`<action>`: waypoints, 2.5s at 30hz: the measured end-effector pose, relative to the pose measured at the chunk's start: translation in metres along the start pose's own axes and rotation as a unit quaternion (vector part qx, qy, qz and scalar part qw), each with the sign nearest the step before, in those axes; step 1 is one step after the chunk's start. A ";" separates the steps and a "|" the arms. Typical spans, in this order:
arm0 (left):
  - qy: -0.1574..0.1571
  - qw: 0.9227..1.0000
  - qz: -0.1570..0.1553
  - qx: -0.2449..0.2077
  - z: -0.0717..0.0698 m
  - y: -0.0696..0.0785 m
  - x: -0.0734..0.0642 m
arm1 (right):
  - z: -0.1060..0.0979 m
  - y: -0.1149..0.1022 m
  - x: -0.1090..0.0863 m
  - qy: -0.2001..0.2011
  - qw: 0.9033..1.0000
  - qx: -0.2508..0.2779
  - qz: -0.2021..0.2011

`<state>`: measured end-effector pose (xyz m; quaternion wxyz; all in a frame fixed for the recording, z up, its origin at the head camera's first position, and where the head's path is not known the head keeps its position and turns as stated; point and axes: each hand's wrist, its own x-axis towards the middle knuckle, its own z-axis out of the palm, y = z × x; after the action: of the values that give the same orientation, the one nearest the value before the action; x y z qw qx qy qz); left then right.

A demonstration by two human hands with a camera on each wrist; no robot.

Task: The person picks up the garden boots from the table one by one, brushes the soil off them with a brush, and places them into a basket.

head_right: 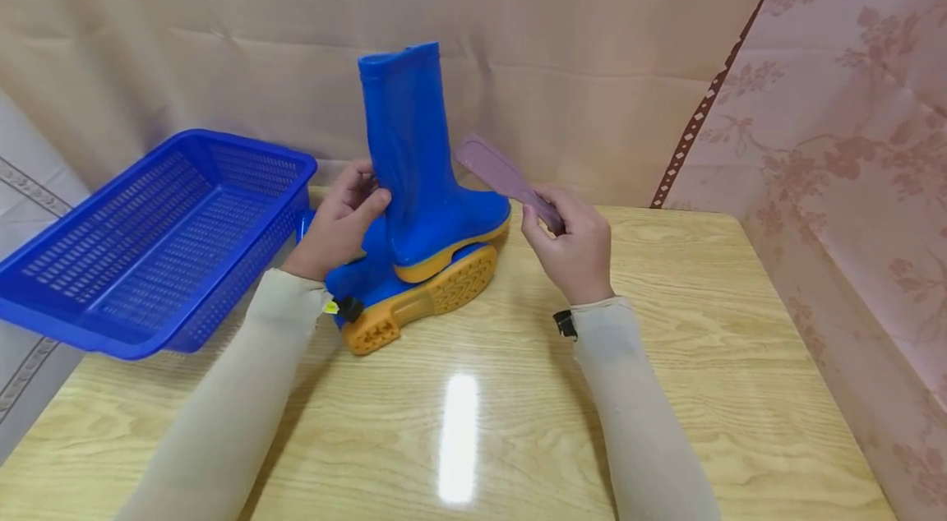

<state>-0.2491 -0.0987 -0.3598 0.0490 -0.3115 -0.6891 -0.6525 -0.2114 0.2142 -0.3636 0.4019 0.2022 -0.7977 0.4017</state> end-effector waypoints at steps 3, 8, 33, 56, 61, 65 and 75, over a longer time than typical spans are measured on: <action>-0.009 0.999 -0.022 -0.029 0.003 -0.003 -0.003 | 0.000 0.001 -0.001 -0.015 1.000 0.000 -0.004; 0.002 0.999 -0.044 -0.014 0.014 -0.003 -0.002 | 0.002 0.001 -0.003 -0.035 0.999 -0.004 -0.016; 0.026 0.993 -0.045 0.108 0.020 0.005 -0.001 | 0.002 0.000 -0.003 -0.039 0.995 0.033 -0.084; 0.027 0.994 -0.035 0.099 0.015 0.010 -0.002 | 0.006 -0.001 -0.005 -0.099 0.994 0.000 -0.054; 0.035 0.994 -0.048 0.094 0.014 0.009 -0.001 | 0.004 -0.002 -0.004 -0.112 0.993 -0.024 -0.016; 0.043 0.994 -0.057 0.084 0.013 0.009 -0.002 | 0.004 -0.002 -0.004 -0.116 0.992 -0.040 0.010; 0.046 0.993 -0.071 0.087 0.012 0.009 -0.002 | 0.004 0.003 -0.006 -0.117 0.991 -0.046 0.043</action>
<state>-0.2388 -0.0885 -0.3551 0.0615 -0.2261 -0.7605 -0.6056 -0.2114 0.2123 -0.3714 0.2967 0.1950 -0.8648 0.3551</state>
